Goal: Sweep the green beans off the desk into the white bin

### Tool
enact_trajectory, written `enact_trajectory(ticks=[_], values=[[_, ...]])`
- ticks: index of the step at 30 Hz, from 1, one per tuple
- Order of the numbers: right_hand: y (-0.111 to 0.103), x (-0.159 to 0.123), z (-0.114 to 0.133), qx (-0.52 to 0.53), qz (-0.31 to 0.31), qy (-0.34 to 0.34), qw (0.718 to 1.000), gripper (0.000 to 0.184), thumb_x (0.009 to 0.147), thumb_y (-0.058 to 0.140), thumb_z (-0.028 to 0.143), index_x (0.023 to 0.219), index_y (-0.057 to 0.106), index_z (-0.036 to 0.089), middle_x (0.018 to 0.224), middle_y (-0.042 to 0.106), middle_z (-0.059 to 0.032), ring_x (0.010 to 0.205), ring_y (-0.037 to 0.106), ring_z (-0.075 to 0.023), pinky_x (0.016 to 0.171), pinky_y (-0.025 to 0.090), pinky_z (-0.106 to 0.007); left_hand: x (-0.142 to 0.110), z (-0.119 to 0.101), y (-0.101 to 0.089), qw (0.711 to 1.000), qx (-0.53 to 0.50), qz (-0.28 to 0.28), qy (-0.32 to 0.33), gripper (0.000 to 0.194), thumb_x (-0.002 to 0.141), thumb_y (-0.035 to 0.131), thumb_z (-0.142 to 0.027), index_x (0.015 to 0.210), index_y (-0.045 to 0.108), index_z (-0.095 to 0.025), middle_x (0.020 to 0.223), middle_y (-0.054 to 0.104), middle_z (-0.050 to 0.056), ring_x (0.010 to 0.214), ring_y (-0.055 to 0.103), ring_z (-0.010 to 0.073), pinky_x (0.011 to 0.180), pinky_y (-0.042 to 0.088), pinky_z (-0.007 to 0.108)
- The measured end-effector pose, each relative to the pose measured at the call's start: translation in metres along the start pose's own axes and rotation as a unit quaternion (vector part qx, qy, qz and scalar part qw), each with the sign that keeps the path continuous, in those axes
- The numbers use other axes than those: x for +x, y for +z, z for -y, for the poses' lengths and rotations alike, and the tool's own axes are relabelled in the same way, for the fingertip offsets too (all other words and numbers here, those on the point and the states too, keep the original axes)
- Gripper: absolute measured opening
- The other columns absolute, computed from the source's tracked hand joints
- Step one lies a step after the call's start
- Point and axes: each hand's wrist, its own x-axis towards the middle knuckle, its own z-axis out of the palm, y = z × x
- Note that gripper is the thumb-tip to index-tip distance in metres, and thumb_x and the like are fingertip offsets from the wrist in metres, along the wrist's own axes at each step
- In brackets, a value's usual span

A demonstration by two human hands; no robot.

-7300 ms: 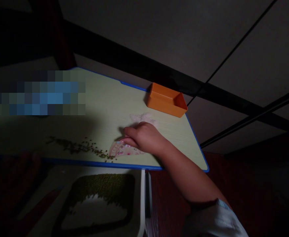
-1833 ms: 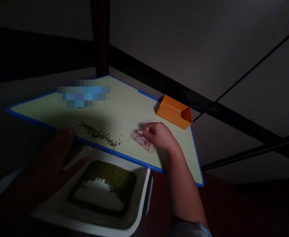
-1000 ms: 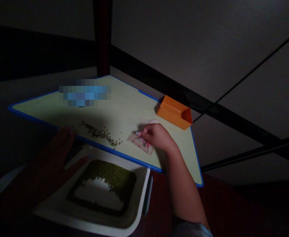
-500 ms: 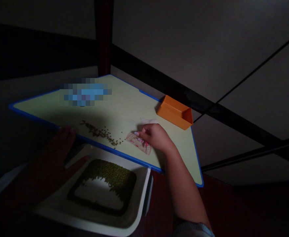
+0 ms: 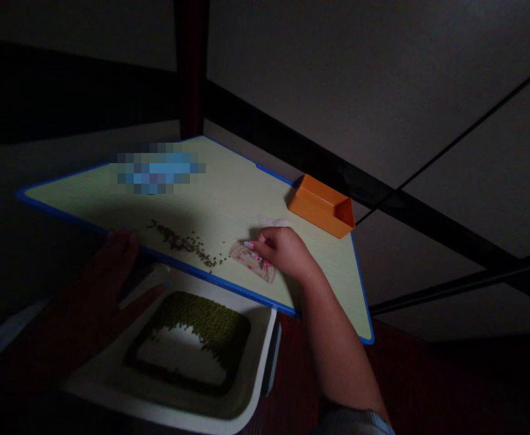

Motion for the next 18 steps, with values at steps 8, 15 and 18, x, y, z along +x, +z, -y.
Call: enact_trajectory(ticks=[8,15,18], values=[[0.0004,-0.0012,0.0017,0.009,0.0,-0.011,1.0,0.032,0.085,0.059,0.04,0.064,0.052,0.016,0.052,0.049,0.0028,0.049,0.04,-0.0069,0.05,0.027,-0.026,-0.0006,-0.0028,-0.002,1.0,-0.001,-0.002,-0.001,0.087,0.081,0.029,-0.066,0.144,0.016,-0.007,0.155,0.022,0.018,0.144,0.018,0.0286,0.115,0.026,0.047],[0.0008,-0.002,0.0022,0.017,0.005,-0.017,1.0,0.032,0.085,0.058,0.041,0.065,0.053,0.016,0.052,0.048,0.0032,0.049,0.04,-0.0072,0.05,0.027,-0.025,-0.0005,-0.001,-0.0015,1.0,0.002,0.002,-0.002,0.087,0.081,0.03,-0.066,0.145,0.014,-0.01,0.155,0.021,0.017,0.145,0.017,0.0282,0.115,0.025,0.047],[0.001,-0.0023,0.0024,0.012,0.003,-0.019,1.0,0.033,0.085,0.058,0.041,0.064,0.053,0.016,0.052,0.049,0.0029,0.049,0.04,-0.0072,0.05,0.026,-0.026,-0.0005,-0.0012,-0.0019,1.0,0.0,0.003,-0.002,0.087,0.081,0.029,-0.066,0.144,0.015,-0.008,0.155,0.022,0.018,0.145,0.017,0.0286,0.115,0.025,0.047]])
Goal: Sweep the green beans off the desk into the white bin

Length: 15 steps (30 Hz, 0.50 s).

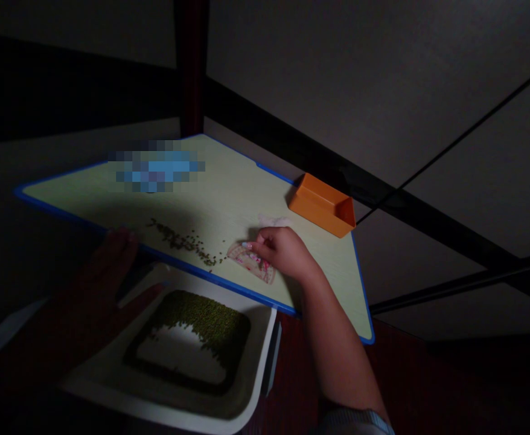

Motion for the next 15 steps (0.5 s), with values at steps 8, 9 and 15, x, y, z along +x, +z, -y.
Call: enact_trajectory(ticks=[8,9,15], values=[[-0.001,-0.0003,-0.0002,-0.003,-0.03,0.004,1.0,0.033,0.084,0.058,0.042,0.064,0.054,0.016,0.052,0.049,0.0026,0.049,0.041,-0.007,0.05,0.025,-0.025,-0.0009,0.001,0.0022,1.0,-0.004,-0.017,0.011,0.087,0.081,0.027,-0.067,0.146,0.011,-0.011,0.155,0.02,0.017,0.144,0.017,0.0281,0.115,0.025,0.048],[-0.0013,-0.0002,-0.0006,-0.005,-0.034,0.006,0.999,0.034,0.084,0.058,0.042,0.064,0.054,0.016,0.052,0.049,0.0024,0.049,0.041,-0.0071,0.05,0.025,-0.025,-0.0009,0.0013,0.0025,1.0,-0.004,-0.018,0.012,0.087,0.081,0.027,-0.067,0.146,0.011,-0.011,0.155,0.021,0.017,0.144,0.018,0.0282,0.115,0.026,0.048],[-0.0019,0.0004,-0.0017,-0.011,-0.028,0.016,0.999,0.034,0.084,0.058,0.042,0.064,0.055,0.015,0.052,0.05,0.002,0.048,0.041,-0.0069,0.049,0.025,-0.025,-0.0009,0.0015,0.0022,1.0,-0.002,-0.014,0.01,0.087,0.081,0.03,-0.066,0.146,0.011,-0.012,0.156,0.02,0.016,0.144,0.018,0.0279,0.115,0.026,0.047]])
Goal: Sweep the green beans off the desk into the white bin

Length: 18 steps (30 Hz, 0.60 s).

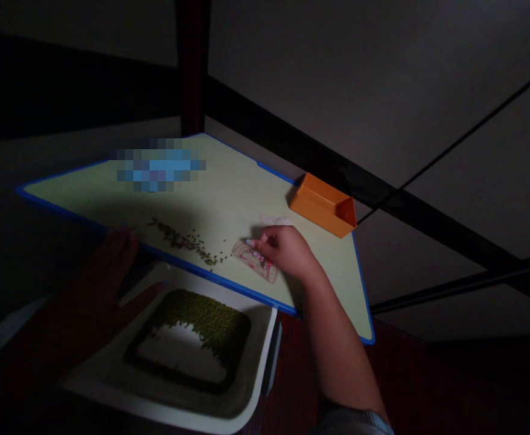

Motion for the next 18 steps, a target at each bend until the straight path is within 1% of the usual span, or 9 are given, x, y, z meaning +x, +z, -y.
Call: enact_trajectory(ticks=[6,14,18], values=[[0.0021,0.0001,0.0005,0.006,0.015,-0.002,1.0,0.035,0.084,0.057,0.044,0.064,0.054,0.016,0.052,0.05,0.0019,0.049,0.041,-0.0068,0.05,0.026,-0.026,0.0013,-0.0014,-0.001,1.0,0.001,0.007,0.001,0.088,0.081,0.03,-0.067,0.144,0.016,-0.007,0.154,0.022,0.018,0.145,0.017,0.0276,0.116,0.024,0.046],[0.004,0.0003,0.0005,0.006,0.02,-0.013,1.0,0.035,0.085,0.057,0.043,0.063,0.053,0.016,0.052,0.049,0.0027,0.049,0.039,-0.0067,0.05,0.025,-0.026,0.0007,-0.0012,-0.0019,1.0,-0.001,0.003,0.003,0.087,0.081,0.03,-0.066,0.144,0.017,-0.007,0.154,0.024,0.018,0.144,0.018,0.0283,0.115,0.025,0.047],[0.0045,0.0,0.0016,0.014,0.03,-0.015,0.999,0.032,0.084,0.058,0.041,0.065,0.054,0.016,0.052,0.05,0.0029,0.049,0.04,-0.0066,0.05,0.026,-0.025,0.0011,-0.0011,-0.0019,1.0,0.0,0.008,-0.008,0.087,0.081,0.03,-0.066,0.145,0.015,-0.009,0.154,0.023,0.018,0.144,0.017,0.0284,0.115,0.026,0.048]])
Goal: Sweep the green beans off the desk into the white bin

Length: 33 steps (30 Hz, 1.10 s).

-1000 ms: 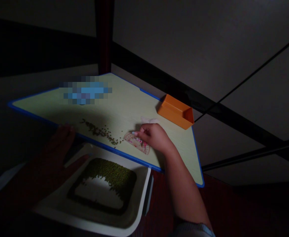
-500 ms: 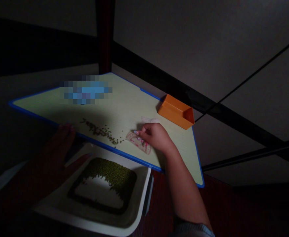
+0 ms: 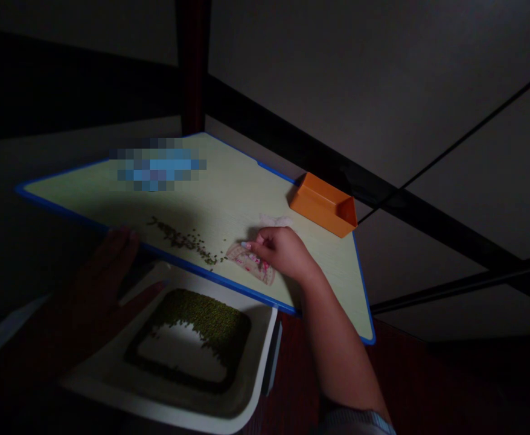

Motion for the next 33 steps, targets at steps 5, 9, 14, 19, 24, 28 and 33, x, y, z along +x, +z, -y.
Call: enact_trajectory(ticks=[5,9,14,19,24,28,33], values=[[0.0011,-0.0011,0.0022,0.018,0.012,-0.004,1.0,0.032,0.085,0.058,0.04,0.064,0.053,0.016,0.053,0.05,0.0027,0.05,0.041,-0.0064,0.05,0.027,-0.024,-0.0003,0.0003,-0.0005,1.0,-0.001,0.0,0.01,0.088,0.081,0.029,-0.067,0.145,0.012,-0.01,0.155,0.021,0.017,0.144,0.017,0.0283,0.115,0.026,0.048],[0.0014,-0.0021,0.0044,0.04,0.026,-0.007,0.999,0.033,0.085,0.058,0.04,0.063,0.051,0.016,0.054,0.049,0.0026,0.05,0.042,-0.0063,0.049,0.028,-0.024,-0.0008,0.0,-0.0016,1.0,0.002,-0.007,0.013,0.087,0.081,0.028,-0.067,0.145,0.013,-0.01,0.155,0.022,0.017,0.144,0.018,0.0281,0.115,0.025,0.047],[-0.0014,-0.0039,0.0062,0.068,0.037,-0.007,0.997,0.033,0.084,0.059,0.04,0.063,0.05,0.016,0.054,0.048,0.0036,0.049,0.042,-0.0055,0.048,0.029,-0.023,-0.0004,-0.0012,-0.0008,1.0,-0.002,-0.008,0.009,0.086,0.081,0.027,-0.067,0.146,0.01,-0.012,0.156,0.019,0.015,0.144,0.018,0.0276,0.115,0.025,0.048],[-0.0031,-0.0049,0.0062,0.086,0.089,-0.015,0.992,0.032,0.083,0.059,0.039,0.063,0.049,0.016,0.055,0.051,0.003,0.05,0.043,-0.0061,0.049,0.031,-0.023,0.0002,-0.0014,-0.0008,1.0,-0.003,0.005,-0.005,0.088,0.08,0.027,-0.069,0.146,0.011,-0.012,0.156,0.021,0.016,0.145,0.017,0.0282,0.114,0.026,0.049],[-0.0034,-0.0034,0.003,0.016,0.088,-0.018,0.996,0.032,0.083,0.059,0.038,0.062,0.048,0.017,0.054,0.049,0.0037,0.052,0.041,-0.007,0.052,0.028,-0.025,0.0011,-0.002,-0.0022,1.0,-0.003,0.012,-0.004,0.087,0.081,0.029,-0.067,0.145,0.015,-0.01,0.154,0.022,0.018,0.144,0.017,0.0292,0.114,0.026,0.049],[-0.005,-0.0017,0.0016,-0.052,0.066,-0.015,0.996,0.031,0.085,0.058,0.038,0.062,0.05,0.017,0.053,0.051,0.0033,0.051,0.04,-0.0076,0.052,0.026,-0.026,0.0007,-0.0019,-0.002,1.0,-0.004,0.005,0.001,0.086,0.081,0.029,-0.066,0.145,0.013,-0.011,0.154,0.023,0.018,0.144,0.018,0.0293,0.115,0.026,0.049],[-0.0068,-0.0004,0.0032,-0.106,0.041,0.001,0.994,0.03,0.087,0.056,0.035,0.063,0.051,0.018,0.051,0.055,0.0014,0.05,0.042,-0.0088,0.053,0.025,-0.026,-0.0001,-0.0015,-0.002,1.0,0.001,0.015,-0.006,0.087,0.081,0.029,-0.066,0.144,0.015,-0.008,0.155,0.021,0.018,0.144,0.018,0.0291,0.115,0.025,0.047]])
